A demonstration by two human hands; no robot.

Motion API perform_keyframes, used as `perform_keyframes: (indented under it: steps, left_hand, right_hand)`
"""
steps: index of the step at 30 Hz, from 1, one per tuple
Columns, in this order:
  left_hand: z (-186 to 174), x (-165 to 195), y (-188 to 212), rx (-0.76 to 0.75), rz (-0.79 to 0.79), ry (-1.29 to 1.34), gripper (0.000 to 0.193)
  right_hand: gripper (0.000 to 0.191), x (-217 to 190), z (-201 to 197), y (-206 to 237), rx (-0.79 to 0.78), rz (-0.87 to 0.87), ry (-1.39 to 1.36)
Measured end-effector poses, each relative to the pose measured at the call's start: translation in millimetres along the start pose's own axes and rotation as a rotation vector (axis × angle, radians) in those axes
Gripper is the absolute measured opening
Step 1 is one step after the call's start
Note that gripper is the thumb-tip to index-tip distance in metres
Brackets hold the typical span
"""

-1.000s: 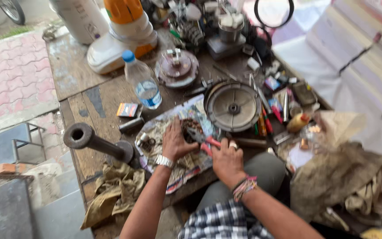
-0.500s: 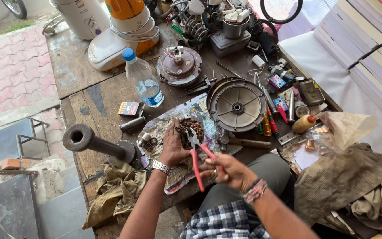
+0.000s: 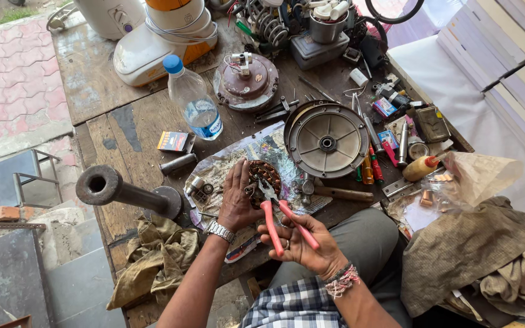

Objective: The person sits at a cluttered workbench and repairs a motor stator. They use pliers to adjust copper windings, wipe the component with a cloth, and apply a liquid from a squeeze bottle to a metal housing. The person also uses a hammer to tap the housing.

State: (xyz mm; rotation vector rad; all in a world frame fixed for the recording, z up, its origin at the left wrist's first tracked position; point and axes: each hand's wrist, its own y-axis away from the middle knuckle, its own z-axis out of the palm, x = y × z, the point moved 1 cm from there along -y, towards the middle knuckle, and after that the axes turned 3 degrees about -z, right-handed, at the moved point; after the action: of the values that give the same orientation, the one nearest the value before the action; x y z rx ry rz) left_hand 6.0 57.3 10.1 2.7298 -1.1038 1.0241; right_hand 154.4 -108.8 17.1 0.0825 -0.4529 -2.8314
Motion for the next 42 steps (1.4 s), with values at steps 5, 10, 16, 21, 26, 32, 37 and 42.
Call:
perform_keyframes:
  steps: [5, 10, 16, 21, 26, 32, 37, 42]
  left_hand:
    - [3, -4, 1, 0.020, 0.056, 0.017, 0.145]
    - [4, -5, 2, 0.014, 0.053, -0.002, 0.144]
    - [1, -1, -2, 0.029, 0.056, -0.008, 0.149]
    - [0, -1, 1, 0.011, 0.039, 0.017, 0.148]
    - [-6, -4, 9, 0.147, 0.056, 0.076, 0.138]
    - [0, 1, -4, -0.050, -0.038, -0.008, 0.140]
    - [-2, 1, -9, -0.078, -0.076, -0.088, 0.135]
    - [0, 5, -7, -0.093, -0.132, -0.106, 0.135]
  right_hand:
    - [0.058, -11, -21, -5, -0.061, 0.020, -0.045]
    - [0.054, -21, -29, -4, -0.004, 0.084, 0.014]
    - [0.050, -4, -10, -6, 0.075, 0.200, 0.092]
    - [0.041, -14, -8, -6, 0.381, 0.146, 0.890]
    - [0.029, -2, -11, -17, 0.254, -0.357, 1.917]
    - [0.025, -10, -12, -9, 0.377, 0.126, 0.706]
    - [0.035, -12, -15, -19, 0.480, 0.062, 1.146]
    - [0.032, 3, -19, -25, 0.601, -0.304, 2.152]
